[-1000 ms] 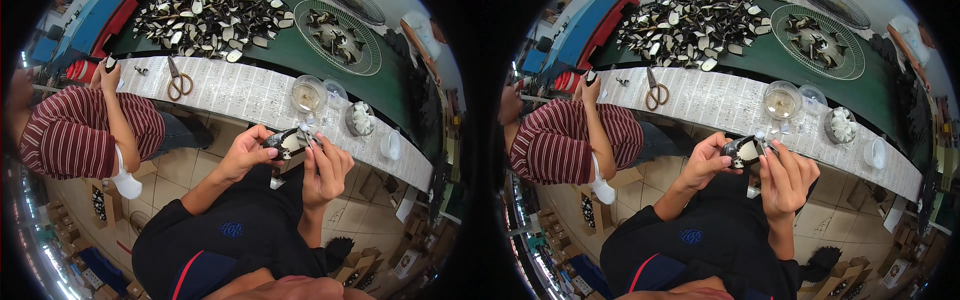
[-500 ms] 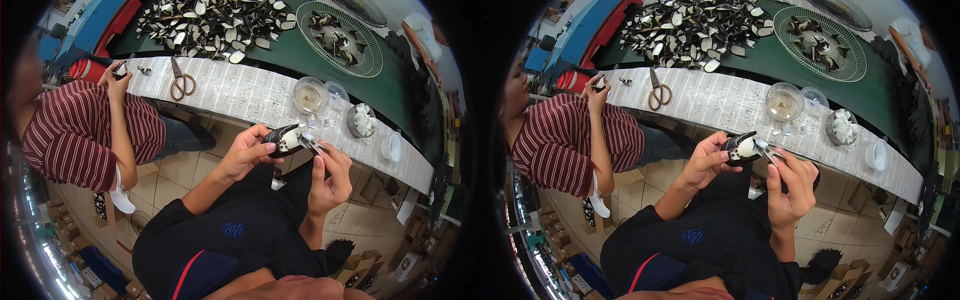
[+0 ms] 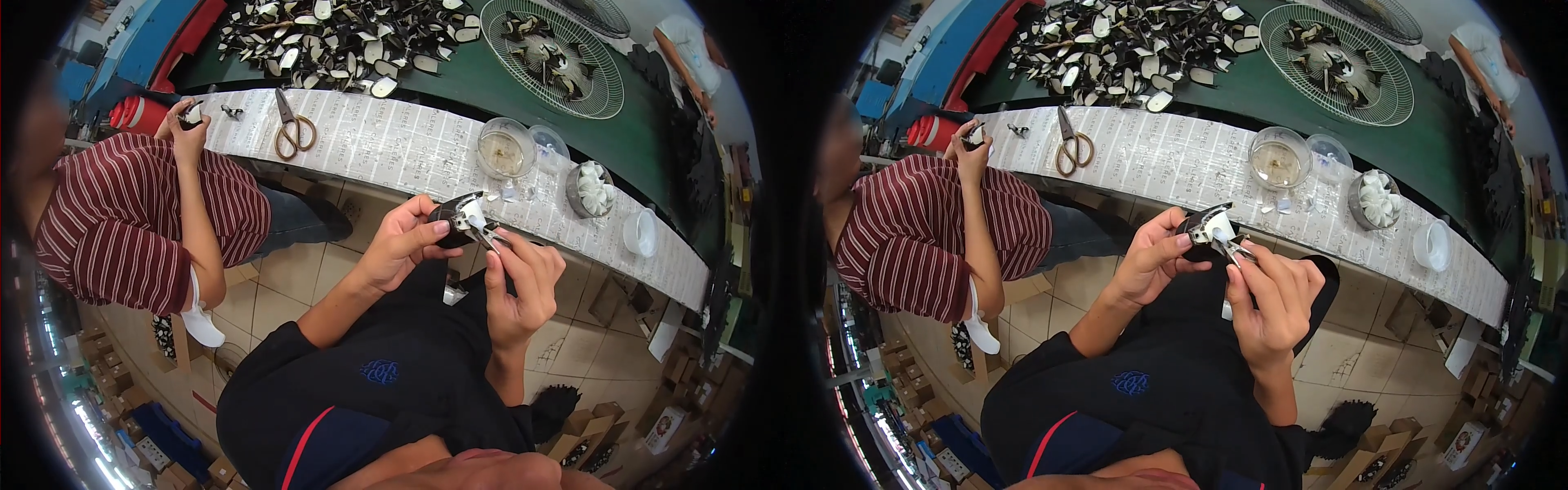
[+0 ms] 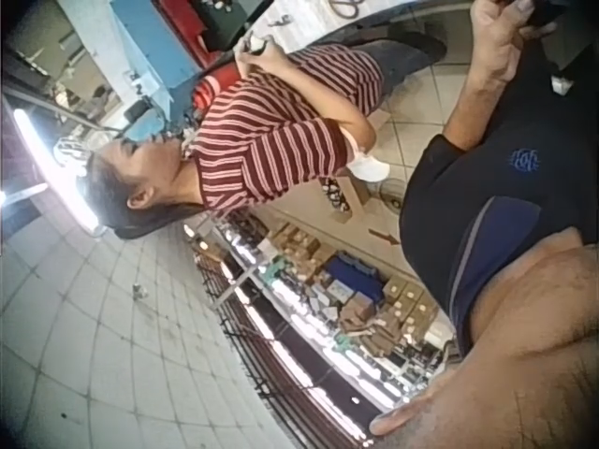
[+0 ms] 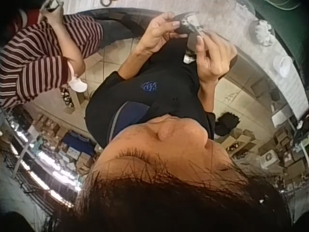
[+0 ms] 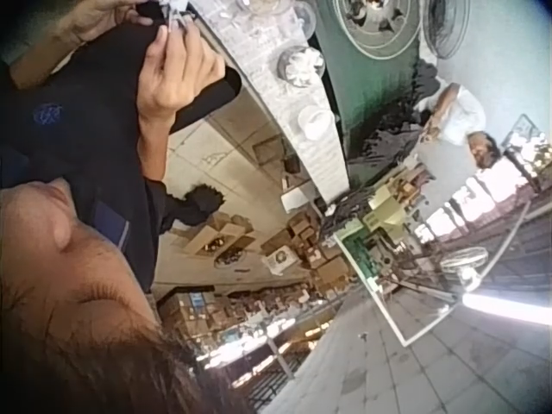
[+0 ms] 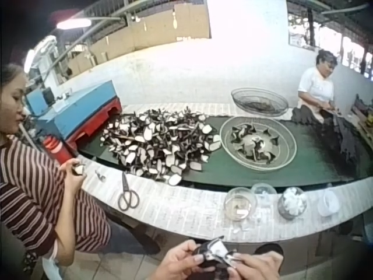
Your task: Apply adhesive and assemble small shoe components at a production workbench.
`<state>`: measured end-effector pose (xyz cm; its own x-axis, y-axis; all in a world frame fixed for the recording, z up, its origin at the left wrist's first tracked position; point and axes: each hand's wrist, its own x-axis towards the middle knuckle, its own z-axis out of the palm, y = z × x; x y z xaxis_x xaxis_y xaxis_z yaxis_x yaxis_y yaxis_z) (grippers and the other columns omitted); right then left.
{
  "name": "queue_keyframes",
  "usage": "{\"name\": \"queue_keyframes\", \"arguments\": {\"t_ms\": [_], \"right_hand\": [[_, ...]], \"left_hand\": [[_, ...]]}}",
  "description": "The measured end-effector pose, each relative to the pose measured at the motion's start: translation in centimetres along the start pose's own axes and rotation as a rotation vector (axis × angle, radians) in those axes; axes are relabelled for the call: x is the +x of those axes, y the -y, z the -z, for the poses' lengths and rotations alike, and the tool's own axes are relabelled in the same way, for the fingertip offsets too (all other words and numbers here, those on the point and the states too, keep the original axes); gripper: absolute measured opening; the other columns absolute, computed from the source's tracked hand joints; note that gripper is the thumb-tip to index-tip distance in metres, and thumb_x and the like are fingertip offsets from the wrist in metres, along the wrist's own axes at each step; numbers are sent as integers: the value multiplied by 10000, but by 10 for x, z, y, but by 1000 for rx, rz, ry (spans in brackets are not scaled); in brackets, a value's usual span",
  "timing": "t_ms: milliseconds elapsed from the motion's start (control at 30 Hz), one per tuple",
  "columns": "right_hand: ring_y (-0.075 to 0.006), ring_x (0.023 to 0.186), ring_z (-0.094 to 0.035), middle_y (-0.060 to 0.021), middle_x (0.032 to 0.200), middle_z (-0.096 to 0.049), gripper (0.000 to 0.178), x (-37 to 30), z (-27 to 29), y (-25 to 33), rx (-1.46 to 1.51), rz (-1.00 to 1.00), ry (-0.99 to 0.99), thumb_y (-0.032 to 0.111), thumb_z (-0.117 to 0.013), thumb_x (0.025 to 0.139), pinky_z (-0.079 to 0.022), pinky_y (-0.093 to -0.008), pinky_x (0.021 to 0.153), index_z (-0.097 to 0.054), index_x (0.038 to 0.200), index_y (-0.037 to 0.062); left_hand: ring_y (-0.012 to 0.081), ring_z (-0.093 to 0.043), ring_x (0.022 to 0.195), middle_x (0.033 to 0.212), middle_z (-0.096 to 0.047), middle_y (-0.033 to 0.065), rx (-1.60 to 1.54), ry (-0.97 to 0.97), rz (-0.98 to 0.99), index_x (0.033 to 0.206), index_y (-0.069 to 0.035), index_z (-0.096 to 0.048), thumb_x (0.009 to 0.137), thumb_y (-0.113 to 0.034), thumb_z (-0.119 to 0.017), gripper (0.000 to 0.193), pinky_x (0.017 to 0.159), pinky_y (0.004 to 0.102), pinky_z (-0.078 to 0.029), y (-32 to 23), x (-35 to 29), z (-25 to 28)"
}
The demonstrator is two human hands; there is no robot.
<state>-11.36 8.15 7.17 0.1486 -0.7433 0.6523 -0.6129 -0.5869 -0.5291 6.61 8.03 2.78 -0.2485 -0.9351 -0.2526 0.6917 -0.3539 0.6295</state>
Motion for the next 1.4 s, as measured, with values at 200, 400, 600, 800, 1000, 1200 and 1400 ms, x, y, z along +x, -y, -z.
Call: {"name": "queue_keyframes", "arguments": {"t_ms": [200, 400, 600, 800, 1000, 1200, 1400], "right_hand": [[-214, 782, -614, -96, 939, -696, 153, -1, 2, -2, -80, 3, -26, 50, -747, 743, -403, -342, 775, -687, 877, 9], [-215, 786, -615, -92, 940, -696, 158, 0, 0, 0, -59, 15, -21, 44, -749, 739, -405, -342, 774, -686, 880, 10], [-214, 795, -615, -92, 943, -696, 171, 0, 3, -4, -126, 1, -36, 33, -746, 737, -404, -339, 789, -686, 896, 12], [-216, 795, -612, -96, 947, -695, 167, 1, 5, -3, -78, -6, -33, 31, -744, 743, -396, -337, 810, -682, 896, 5], [-214, 811, -616, -93, 964, -693, 174, 2, 5, -6, -150, -10, -35, 34, -742, 748, -392, -335, 819, -686, 911, 8], [-220, 849, -626, -106, 963, -699, 138, 3, 9, -6, -68, -36, 2, 7, -710, 786, -405, -336, 864, -680, 920, -10], [-225, 846, -617, -105, 975, -699, 118, 3, 10, -9, -197, -107, -73, -3, -695, 801, -410, -331, 863, -686, 918, 0]], "left_hand": [[115, -616, 904, 967, -598, 43, 2, -15, 2, 928, -70, -490, 921, -96, -596, 109, 818, 349, -585, -1, 0, 0], [121, -622, 910, 973, -606, 49, 5, -9, 4, 936, -68, -494, 924, -99, -593, 105, 817, 344, -584, 0, 1, 0], [119, -622, 908, 968, -607, 49, 15, -22, 0, 942, -67, -497, 924, -100, -594, 104, 814, 344, -585, 0, 2, 0], [118, -624, 908, 975, -611, 51, 9, -20, 0, 942, -69, -497, 925, -97, -591, 99, 813, 346, -585, 0, 2, 1], [119, -624, 906, 971, -612, 51, 16, -19, 3, 941, -66, -498, 924, -94, -591, 98, 813, 347, -584, 0, 3, -1], [121, -628, 899, 965, -616, 52, 12, -32, 3, 948, -65, -501, 923, -98, -595, 102, 810, 343, -584, 0, 3, -1], [121, -633, 895, 968, -619, 55, 15, -36, 16, 928, -70, -500, 923, -107, -598, 105, 808, 332, -584, 0, 3, -1]]}}
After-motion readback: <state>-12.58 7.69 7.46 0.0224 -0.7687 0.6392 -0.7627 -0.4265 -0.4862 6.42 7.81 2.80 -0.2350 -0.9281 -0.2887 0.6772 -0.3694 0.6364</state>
